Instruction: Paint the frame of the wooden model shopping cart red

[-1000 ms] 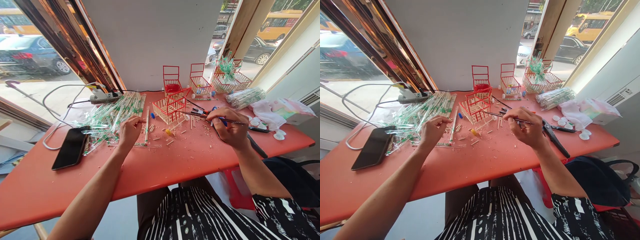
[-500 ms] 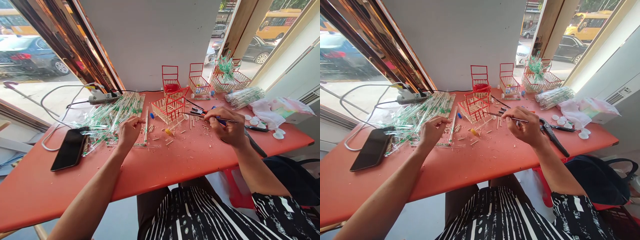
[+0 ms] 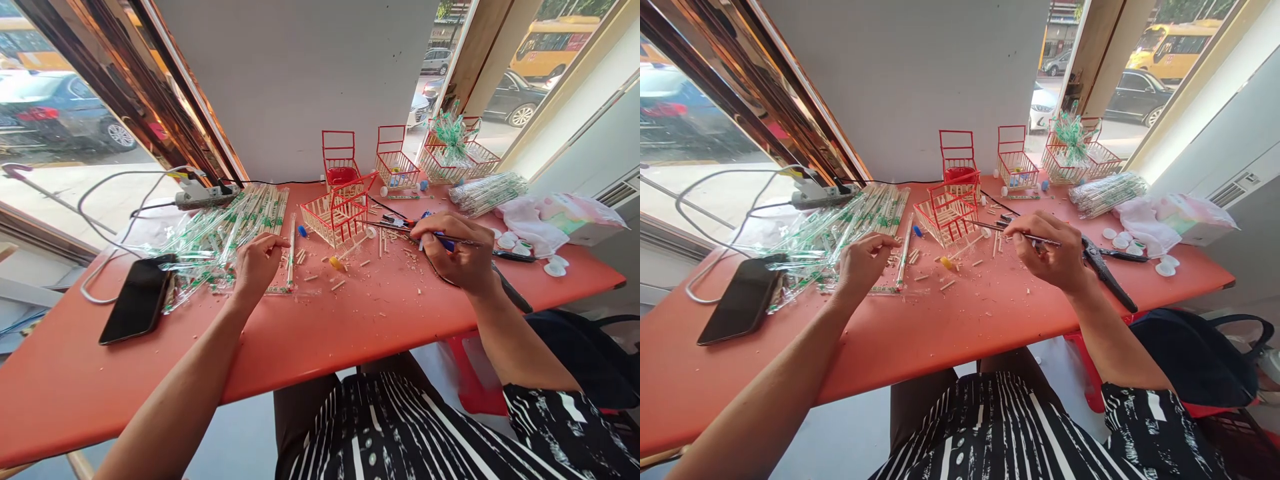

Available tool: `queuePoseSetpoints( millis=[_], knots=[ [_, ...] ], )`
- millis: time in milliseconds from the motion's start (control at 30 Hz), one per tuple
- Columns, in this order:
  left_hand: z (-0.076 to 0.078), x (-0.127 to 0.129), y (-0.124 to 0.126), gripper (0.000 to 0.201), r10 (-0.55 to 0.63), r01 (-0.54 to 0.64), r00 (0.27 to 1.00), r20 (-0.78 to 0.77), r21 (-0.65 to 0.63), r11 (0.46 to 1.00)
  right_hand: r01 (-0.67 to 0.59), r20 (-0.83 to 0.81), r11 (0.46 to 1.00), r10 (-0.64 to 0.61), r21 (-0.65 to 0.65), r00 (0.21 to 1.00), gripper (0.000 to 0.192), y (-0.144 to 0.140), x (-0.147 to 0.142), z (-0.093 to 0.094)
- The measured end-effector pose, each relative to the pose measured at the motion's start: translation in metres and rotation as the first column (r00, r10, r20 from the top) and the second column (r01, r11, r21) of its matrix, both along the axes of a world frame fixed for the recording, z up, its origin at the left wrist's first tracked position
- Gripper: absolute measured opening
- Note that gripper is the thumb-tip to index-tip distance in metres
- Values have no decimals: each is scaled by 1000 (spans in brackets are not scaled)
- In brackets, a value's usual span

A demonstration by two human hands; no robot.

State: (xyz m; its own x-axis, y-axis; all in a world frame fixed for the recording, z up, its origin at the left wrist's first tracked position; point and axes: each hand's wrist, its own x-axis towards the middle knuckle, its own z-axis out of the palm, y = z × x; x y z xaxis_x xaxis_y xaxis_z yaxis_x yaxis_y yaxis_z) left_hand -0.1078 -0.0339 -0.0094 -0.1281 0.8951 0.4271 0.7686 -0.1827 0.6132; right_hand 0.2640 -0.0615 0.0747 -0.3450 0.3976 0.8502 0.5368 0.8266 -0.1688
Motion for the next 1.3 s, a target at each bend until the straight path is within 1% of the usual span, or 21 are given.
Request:
queuePoseSetpoints(
  millis=[100,200,333,500,700,933,1133,1300],
  knots=[
    [0,0,0,29,9,-9,1000,-15,10,1000,1,16,1000,-1,2,1000,19,0,7,2],
    [-1,-1,0,29,-4,4,1000,-22,10,1000,15,64,1000,-13,-25,998,18,1,14,0],
    [-1,-2,0,29,-12,12,1000,-18,2,1000,25,112,1000,-24,-7,993,18,5,13,-5],
    [-2,-2,0,28,-6,6,1000,-9,-1,1000,0,101,999,-3,34,995,19,11,6,-2],
    [-2,-2,0,29,-5,5,1000,-5,2,1000,4,65,999,-8,52,998,21,9,10,2],
    [-3,-3,1,29,-16,16,1000,-9,7,1000,-8,92,1000,7,12,996,19,10,8,-5],
    [-3,-3,0,29,-8,8,1000,-5,5,1000,16,47,1000,-17,25,999,19,11,11,2],
    [-4,-3,1,29,-11,11,1000,-8,3,1000,6,102,1000,-5,-17,995,19,12,17,-1]
  ],
)
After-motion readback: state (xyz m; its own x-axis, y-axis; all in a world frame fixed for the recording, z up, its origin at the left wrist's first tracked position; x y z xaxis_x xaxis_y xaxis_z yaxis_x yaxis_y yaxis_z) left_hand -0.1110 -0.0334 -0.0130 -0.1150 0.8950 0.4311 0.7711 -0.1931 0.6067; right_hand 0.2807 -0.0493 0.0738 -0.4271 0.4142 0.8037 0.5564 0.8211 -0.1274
